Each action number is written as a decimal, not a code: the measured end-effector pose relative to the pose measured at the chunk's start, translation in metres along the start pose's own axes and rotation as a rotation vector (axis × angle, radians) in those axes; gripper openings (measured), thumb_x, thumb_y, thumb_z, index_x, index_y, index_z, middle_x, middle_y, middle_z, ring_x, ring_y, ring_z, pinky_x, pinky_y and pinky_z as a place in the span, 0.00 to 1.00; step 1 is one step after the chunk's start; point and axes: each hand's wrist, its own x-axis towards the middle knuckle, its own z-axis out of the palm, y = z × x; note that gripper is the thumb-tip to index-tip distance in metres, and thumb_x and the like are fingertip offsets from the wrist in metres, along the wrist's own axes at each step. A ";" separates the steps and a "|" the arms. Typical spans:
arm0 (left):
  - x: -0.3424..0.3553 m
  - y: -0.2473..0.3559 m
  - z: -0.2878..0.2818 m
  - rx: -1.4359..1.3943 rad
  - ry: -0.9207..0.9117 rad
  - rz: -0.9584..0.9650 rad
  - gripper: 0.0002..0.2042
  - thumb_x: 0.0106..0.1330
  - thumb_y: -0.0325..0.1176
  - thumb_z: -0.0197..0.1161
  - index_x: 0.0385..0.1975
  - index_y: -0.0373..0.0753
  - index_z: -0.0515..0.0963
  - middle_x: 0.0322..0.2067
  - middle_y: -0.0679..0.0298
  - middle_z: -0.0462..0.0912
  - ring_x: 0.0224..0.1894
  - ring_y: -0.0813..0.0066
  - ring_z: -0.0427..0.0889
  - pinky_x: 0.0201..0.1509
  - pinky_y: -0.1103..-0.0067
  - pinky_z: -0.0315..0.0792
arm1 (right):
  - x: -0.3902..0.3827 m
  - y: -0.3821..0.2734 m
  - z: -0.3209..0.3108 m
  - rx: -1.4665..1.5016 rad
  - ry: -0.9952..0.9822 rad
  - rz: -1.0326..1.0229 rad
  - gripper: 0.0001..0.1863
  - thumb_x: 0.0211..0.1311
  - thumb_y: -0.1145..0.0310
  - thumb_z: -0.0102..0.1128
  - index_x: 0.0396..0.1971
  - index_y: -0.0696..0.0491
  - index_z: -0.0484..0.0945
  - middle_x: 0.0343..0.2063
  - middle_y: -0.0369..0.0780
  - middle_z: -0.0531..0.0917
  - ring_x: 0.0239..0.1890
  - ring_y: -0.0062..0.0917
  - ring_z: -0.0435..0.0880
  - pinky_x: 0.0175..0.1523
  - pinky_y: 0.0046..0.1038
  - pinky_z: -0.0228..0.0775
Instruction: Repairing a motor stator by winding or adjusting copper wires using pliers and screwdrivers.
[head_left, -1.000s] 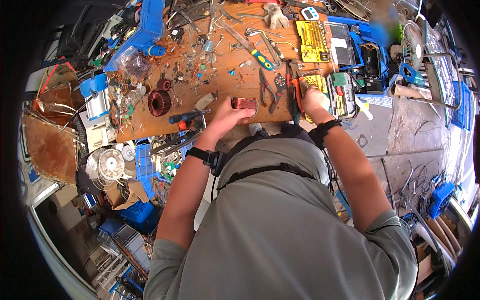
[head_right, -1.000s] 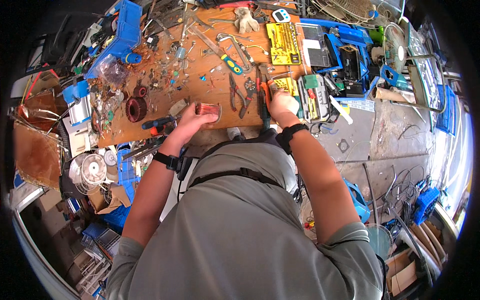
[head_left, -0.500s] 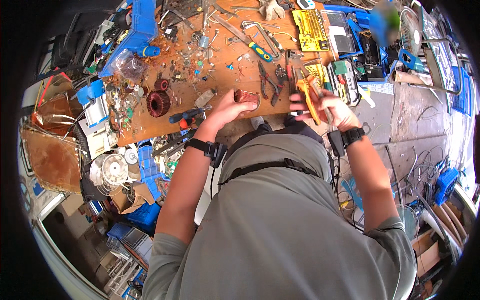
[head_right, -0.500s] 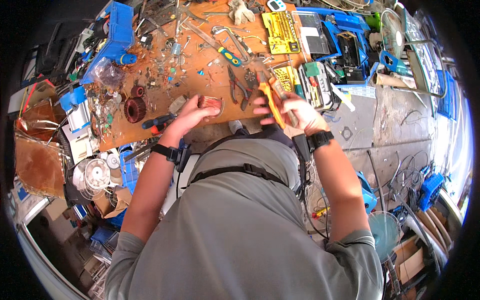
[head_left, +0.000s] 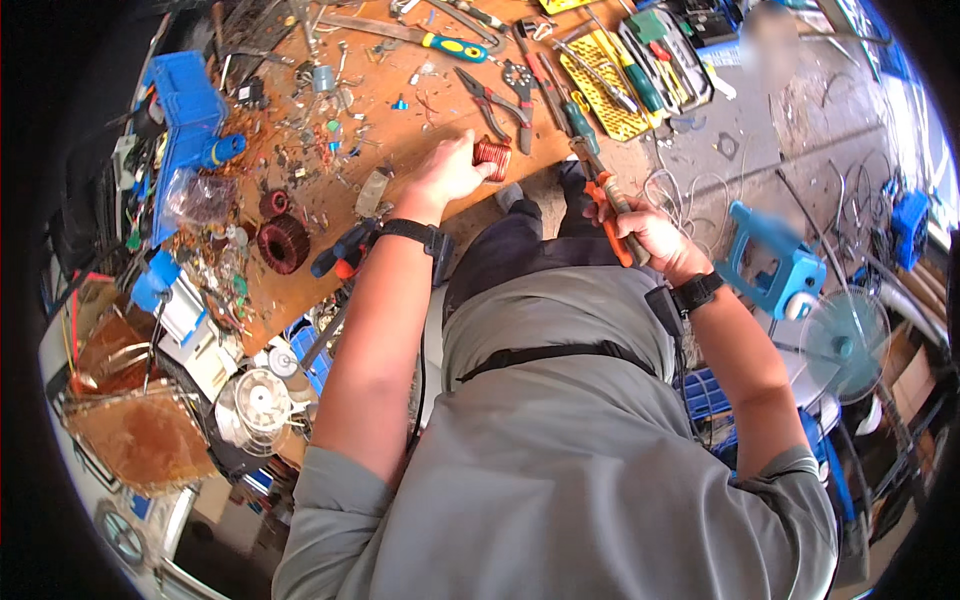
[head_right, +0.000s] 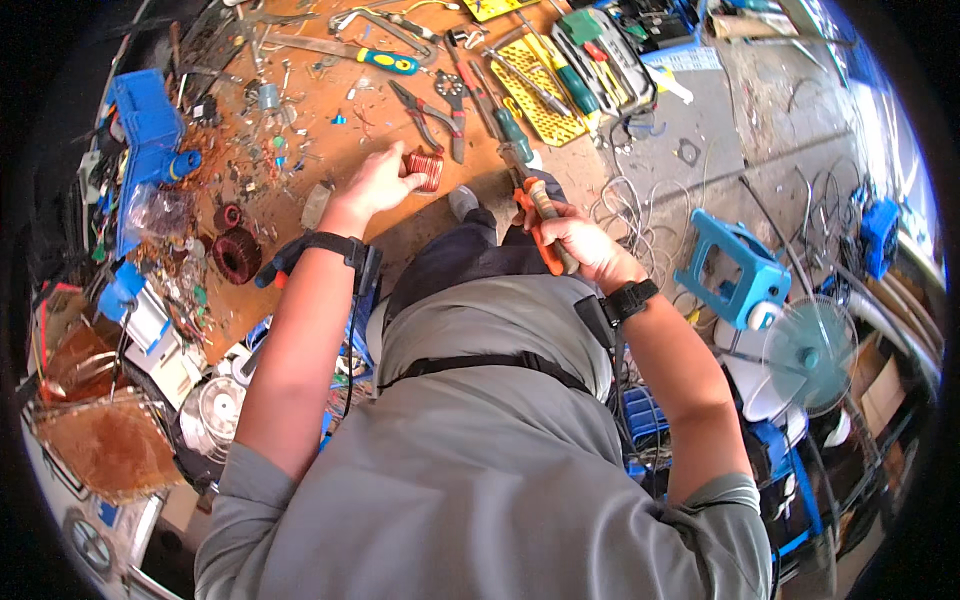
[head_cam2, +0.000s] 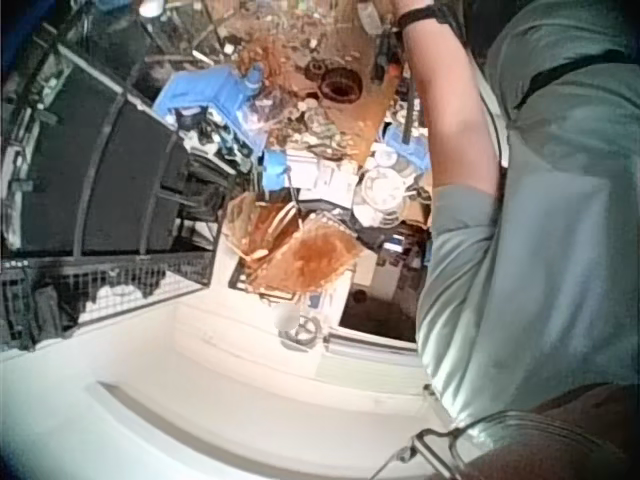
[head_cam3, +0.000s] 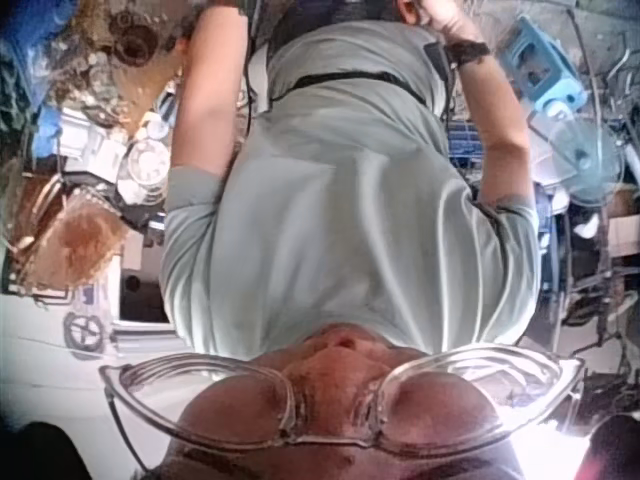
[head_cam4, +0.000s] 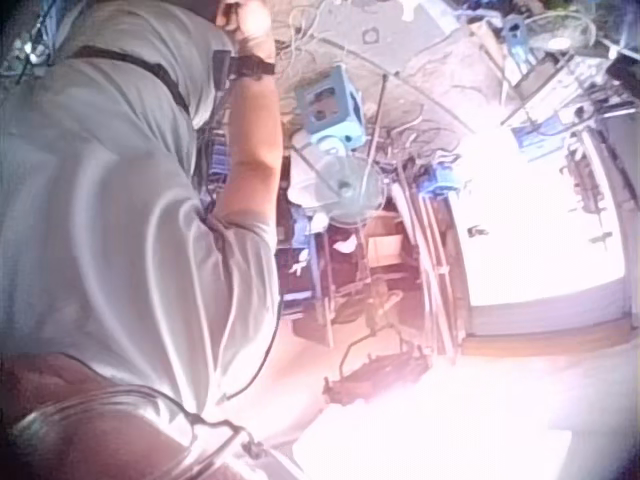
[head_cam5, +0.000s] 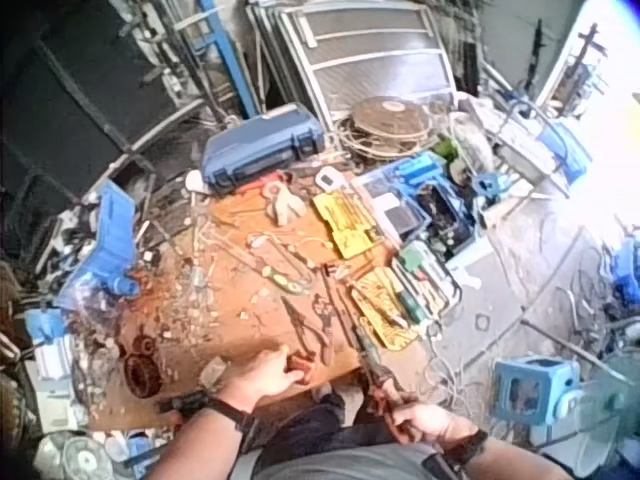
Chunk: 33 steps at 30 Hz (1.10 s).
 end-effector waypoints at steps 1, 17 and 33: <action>-0.002 -0.001 0.007 0.005 -0.014 0.014 0.30 0.60 0.42 0.67 0.59 0.35 0.67 0.52 0.44 0.77 0.54 0.45 0.78 0.59 0.61 0.71 | -0.005 0.007 0.004 0.011 0.017 -0.002 0.12 0.45 0.75 0.57 0.34 0.59 0.79 0.43 0.39 0.81 0.45 0.24 0.77 0.54 0.21 0.65; -0.017 -0.050 0.054 -0.218 0.281 0.035 0.31 0.55 0.29 0.71 0.59 0.43 0.63 0.48 0.44 0.79 0.50 0.43 0.80 0.52 0.58 0.75 | -0.030 0.057 0.020 -0.086 0.000 0.112 0.08 0.54 0.78 0.55 0.34 0.61 0.78 0.28 0.39 0.82 0.28 0.26 0.83 0.39 0.26 0.76; -0.026 -0.042 0.077 -0.342 0.477 0.084 0.34 0.53 0.25 0.72 0.60 0.33 0.62 0.50 0.45 0.77 0.38 0.62 0.86 0.45 0.70 0.79 | -0.008 0.063 0.024 -0.412 0.161 0.180 0.06 0.52 0.78 0.61 0.30 0.59 0.74 0.17 0.37 0.78 0.18 0.21 0.78 0.24 0.27 0.71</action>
